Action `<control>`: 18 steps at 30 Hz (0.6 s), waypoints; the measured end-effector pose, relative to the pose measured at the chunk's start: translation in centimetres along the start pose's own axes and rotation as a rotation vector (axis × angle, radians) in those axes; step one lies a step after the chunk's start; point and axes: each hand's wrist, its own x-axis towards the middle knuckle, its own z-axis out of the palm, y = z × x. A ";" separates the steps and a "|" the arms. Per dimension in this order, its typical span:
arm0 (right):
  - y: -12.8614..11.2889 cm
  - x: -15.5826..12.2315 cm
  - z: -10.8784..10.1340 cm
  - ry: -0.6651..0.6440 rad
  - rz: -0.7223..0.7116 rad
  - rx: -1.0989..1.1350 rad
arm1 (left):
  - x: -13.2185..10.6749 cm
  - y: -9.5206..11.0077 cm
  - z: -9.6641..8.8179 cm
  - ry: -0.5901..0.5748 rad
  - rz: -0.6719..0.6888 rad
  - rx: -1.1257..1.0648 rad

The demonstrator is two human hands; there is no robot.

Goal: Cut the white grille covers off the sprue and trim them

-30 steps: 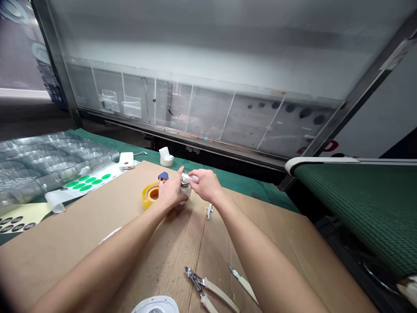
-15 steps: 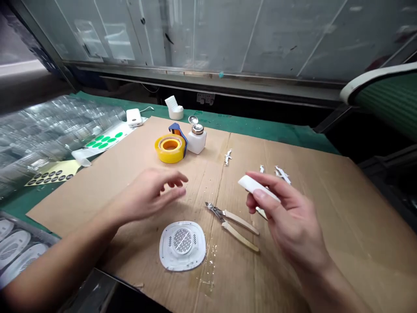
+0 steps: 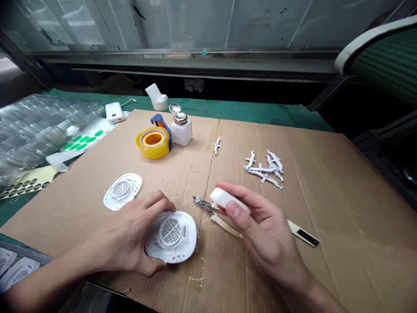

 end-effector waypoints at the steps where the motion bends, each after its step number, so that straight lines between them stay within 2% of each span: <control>1: 0.1 -0.2 0.5 -0.025 0.019 0.058 | -0.1 0.1 -0.2 0.057 0.010 -0.063; 4: 0.2 -0.8 1.7 -0.021 0.002 0.228 | 0.2 1.0 -0.6 0.196 0.056 -0.204; 8: -0.3 -1.0 2.0 0.059 -0.121 0.350 | 1.9 2.9 -0.3 0.220 0.175 -0.361; 13: -0.9 -1.0 1.3 0.177 -0.200 0.306 | 4.2 4.3 2.0 0.274 0.212 -0.723; 15: -0.8 -1.1 1.2 0.202 -0.194 0.310 | 4.5 4.2 3.2 0.275 0.245 -0.899; 18: -0.6 -1.2 1.3 0.208 -0.174 0.287 | 4.5 3.6 4.6 0.300 0.330 -1.051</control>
